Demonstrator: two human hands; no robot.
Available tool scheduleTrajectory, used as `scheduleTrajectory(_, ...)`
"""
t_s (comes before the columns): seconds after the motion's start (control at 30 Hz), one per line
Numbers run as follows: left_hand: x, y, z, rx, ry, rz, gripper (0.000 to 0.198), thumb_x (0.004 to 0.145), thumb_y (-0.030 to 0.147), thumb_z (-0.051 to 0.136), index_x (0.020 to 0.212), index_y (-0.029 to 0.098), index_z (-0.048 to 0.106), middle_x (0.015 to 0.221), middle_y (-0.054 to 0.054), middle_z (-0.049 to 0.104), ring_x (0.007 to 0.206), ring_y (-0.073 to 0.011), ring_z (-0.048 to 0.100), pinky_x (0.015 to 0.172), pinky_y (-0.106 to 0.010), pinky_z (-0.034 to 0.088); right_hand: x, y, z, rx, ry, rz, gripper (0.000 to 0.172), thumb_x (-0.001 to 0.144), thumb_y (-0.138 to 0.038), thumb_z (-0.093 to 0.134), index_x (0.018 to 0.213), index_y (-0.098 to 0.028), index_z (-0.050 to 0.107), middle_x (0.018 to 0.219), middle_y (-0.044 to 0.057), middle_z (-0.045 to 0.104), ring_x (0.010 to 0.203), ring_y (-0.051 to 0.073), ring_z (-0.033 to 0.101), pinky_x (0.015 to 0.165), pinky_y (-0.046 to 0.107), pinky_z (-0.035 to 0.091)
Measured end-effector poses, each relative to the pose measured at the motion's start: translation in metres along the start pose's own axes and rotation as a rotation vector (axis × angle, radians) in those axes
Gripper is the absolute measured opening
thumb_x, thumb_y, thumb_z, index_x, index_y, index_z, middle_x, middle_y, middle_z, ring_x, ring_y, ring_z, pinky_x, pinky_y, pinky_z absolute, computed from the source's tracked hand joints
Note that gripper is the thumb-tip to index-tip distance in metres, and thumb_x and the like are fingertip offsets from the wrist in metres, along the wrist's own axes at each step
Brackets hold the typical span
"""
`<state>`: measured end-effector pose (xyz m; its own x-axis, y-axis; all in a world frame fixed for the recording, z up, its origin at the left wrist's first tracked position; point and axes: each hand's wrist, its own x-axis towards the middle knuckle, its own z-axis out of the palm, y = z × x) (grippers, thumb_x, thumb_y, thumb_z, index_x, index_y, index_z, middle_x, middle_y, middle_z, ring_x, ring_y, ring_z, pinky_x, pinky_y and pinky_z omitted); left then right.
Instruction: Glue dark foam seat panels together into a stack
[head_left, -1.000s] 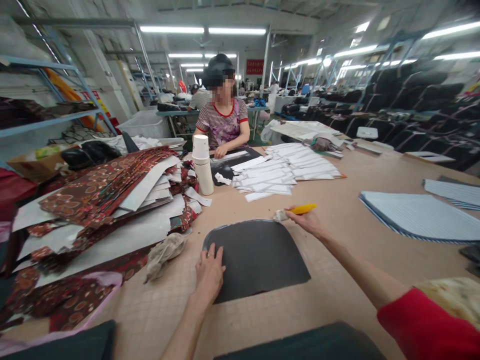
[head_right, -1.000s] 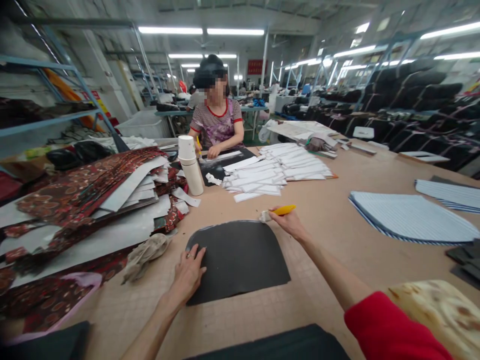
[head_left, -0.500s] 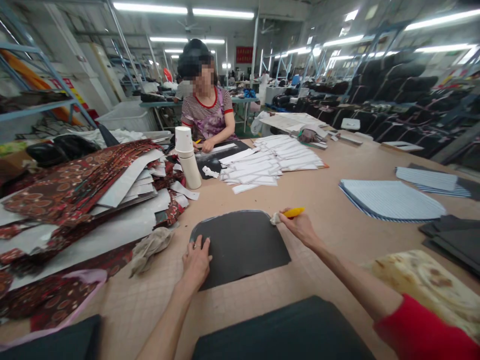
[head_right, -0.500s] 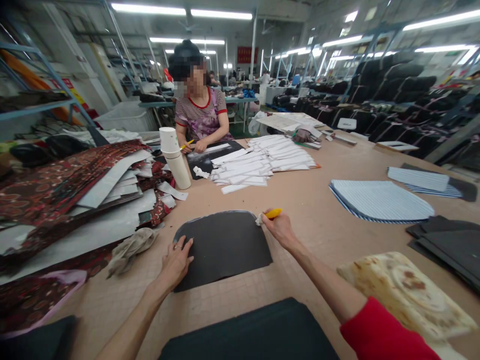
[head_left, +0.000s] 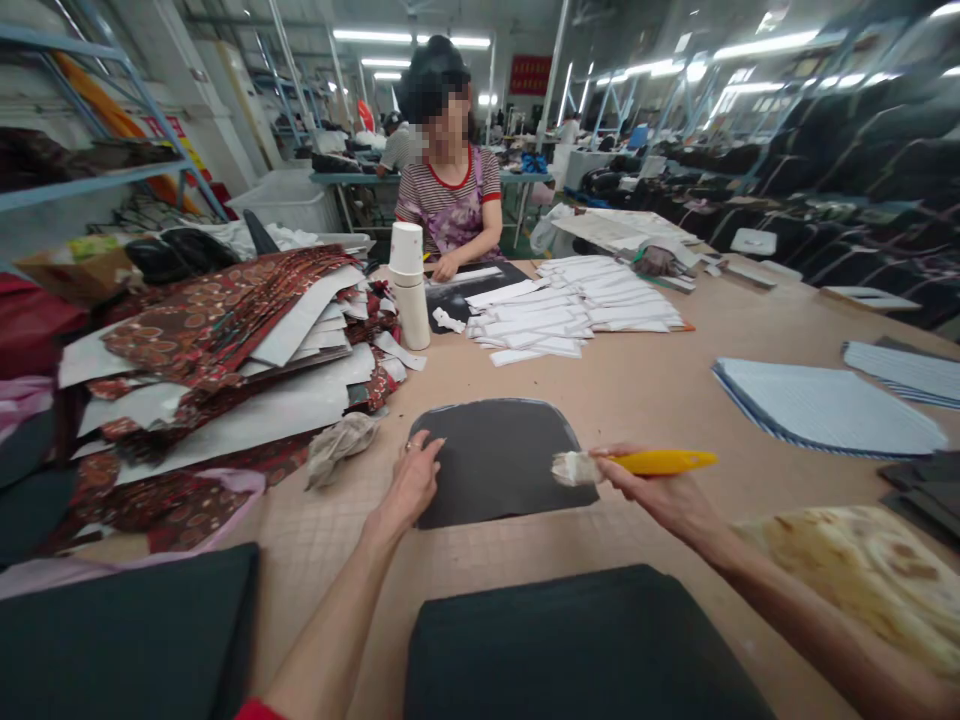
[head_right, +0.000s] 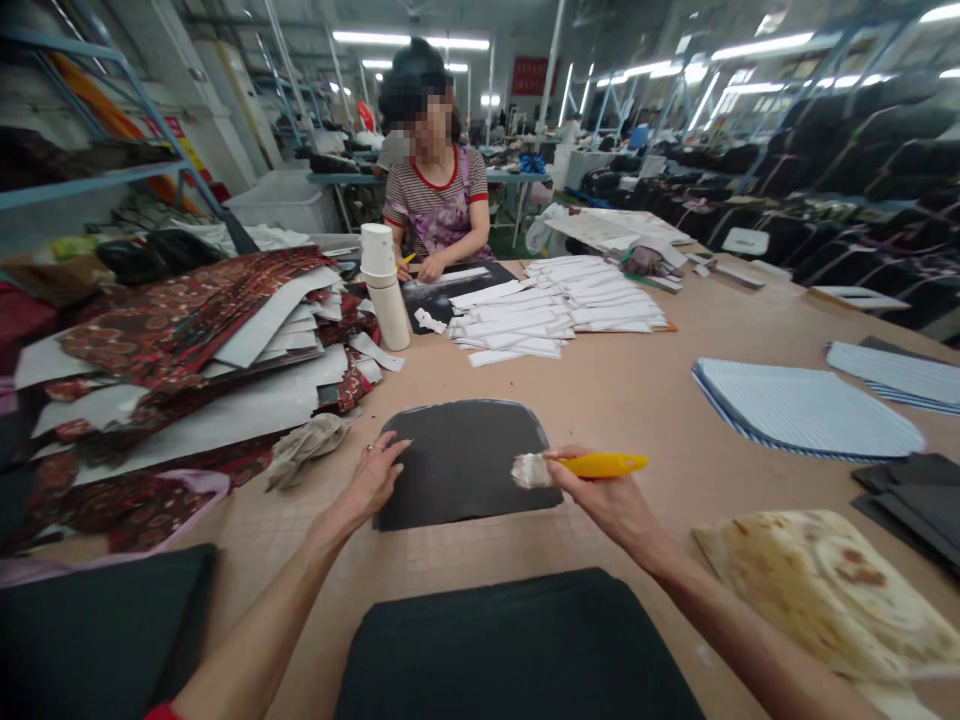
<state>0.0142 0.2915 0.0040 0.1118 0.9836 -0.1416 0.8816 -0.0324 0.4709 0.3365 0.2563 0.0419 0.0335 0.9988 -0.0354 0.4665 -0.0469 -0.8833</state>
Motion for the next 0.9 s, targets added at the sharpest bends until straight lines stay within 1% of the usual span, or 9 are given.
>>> scheduleTrajectory(0.1, -0.011, -0.018, -0.005, -0.14, -0.016, 0.067, 0.044, 0.081, 0.008, 0.031, 0.118, 0.018, 0.054, 0.113, -0.007, 0.062, 0.105, -0.014, 0.056, 0.097, -0.031, 0.042, 0.012, -0.036, 0.039, 0.132, -0.251, 0.073, 0.035, 0.07, -0.051, 0.062, 0.084, -0.019, 0.064, 0.061, 0.001, 0.06, 0.053, 0.016, 0.056, 0.053, 0.029, 0.045)
scheduleTrajectory(0.2, -0.017, -0.039, 0.003, -0.25, -0.051, 0.084, 0.049, 0.074, 0.003, 0.031, 0.115, 0.014, 0.055, 0.099, -0.007, 0.068, 0.09, -0.0123, 0.063, 0.085, -0.028, 0.049, 0.012, -0.056, 0.1, 0.267, -0.419, 0.083, 0.031, 0.07, -0.048, 0.061, 0.073, -0.018, 0.059, 0.057, -0.001, 0.057, 0.045, 0.012, 0.052, 0.046, 0.025, 0.043)
scheduleTrajectory(0.3, -0.015, -0.053, 0.015, -0.316, -0.052, 0.094, 0.052, 0.069, 0.002, 0.033, 0.115, 0.011, 0.055, 0.099, -0.009, 0.069, 0.087, -0.0134, 0.064, 0.081, -0.028, 0.052, 0.007, -0.061, 0.156, 0.284, -0.468, 0.081, 0.025, 0.071, -0.042, 0.057, 0.07, -0.017, 0.057, 0.053, -0.002, 0.056, 0.04, 0.01, 0.05, 0.04, 0.022, 0.041)
scheduleTrajectory(0.37, -0.013, -0.058, 0.022, -0.331, -0.037, 0.1, 0.051, 0.07, 0.002, 0.034, 0.115, 0.012, 0.055, 0.099, -0.01, 0.07, 0.088, -0.0142, 0.065, 0.082, -0.029, 0.052, 0.005, -0.058, 0.174, 0.248, -0.46, 0.074, 0.021, 0.071, -0.038, 0.057, 0.067, -0.017, 0.057, 0.05, -0.002, 0.055, 0.039, 0.009, 0.049, 0.039, 0.021, 0.039)
scheduleTrajectory(0.4, -0.012, -0.059, 0.025, -0.33, -0.03, 0.102, 0.051, 0.07, 0.002, 0.034, 0.116, 0.013, 0.055, 0.099, -0.01, 0.07, 0.089, -0.0146, 0.064, 0.083, -0.031, 0.051, 0.005, -0.055, 0.175, 0.223, -0.445, 0.076, 0.021, 0.07, -0.037, 0.057, 0.066, -0.017, 0.057, 0.049, -0.002, 0.055, 0.039, 0.009, 0.049, 0.038, 0.02, 0.039)
scheduleTrajectory(0.5, -0.013, -0.06, 0.029, -0.297, -0.022, 0.103, 0.053, 0.07, 0.001, 0.034, 0.117, 0.014, 0.054, 0.103, -0.01, 0.069, 0.093, -0.0155, 0.063, 0.087, -0.033, 0.05, 0.006, -0.038, 0.147, 0.14, -0.367, 0.097, 0.022, 0.069, -0.038, 0.058, 0.06, -0.018, 0.056, 0.044, -0.002, 0.052, 0.036, 0.01, 0.046, 0.037, 0.021, 0.036)
scheduleTrajectory(0.7, -0.021, -0.052, 0.015, -0.158, -0.064, 0.117, 0.053, 0.071, 0.0, 0.035, 0.119, 0.015, 0.052, 0.107, -0.01, 0.066, 0.098, -0.017, 0.061, 0.093, -0.036, 0.046, 0.017, 0.031, 0.012, -0.29, -0.064, 0.157, 0.042, 0.068, -0.053, 0.052, 0.041, -0.021, 0.051, 0.036, 0.003, 0.051, 0.036, 0.015, 0.049, 0.042, 0.027, 0.038)
scheduleTrajectory(0.8, -0.023, -0.027, 0.004, -0.053, -0.104, 0.145, 0.049, 0.074, 0.003, 0.035, 0.118, 0.013, 0.052, 0.106, -0.013, 0.065, 0.098, -0.0195, 0.06, 0.092, -0.037, 0.046, 0.018, 0.052, -0.036, -0.367, 0.054, 0.186, 0.047, 0.069, -0.059, 0.05, 0.041, -0.021, 0.052, 0.038, 0.004, 0.053, 0.038, 0.017, 0.051, 0.044, 0.028, 0.038)
scheduleTrajectory(0.9, -0.025, 0.016, 0.009, 0.051, -0.134, 0.232, 0.043, 0.077, 0.014, 0.046, 0.119, 0.014, 0.05, 0.112, -0.014, 0.061, 0.106, -0.0253, 0.055, 0.095, -0.043, 0.042, 0.013, 0.047, -0.046, -0.269, 0.115, 0.133, 0.047, 0.071, -0.059, 0.049, 0.044, -0.021, 0.049, 0.038, 0.001, 0.049, 0.039, 0.015, 0.049, 0.045, 0.027, 0.037)
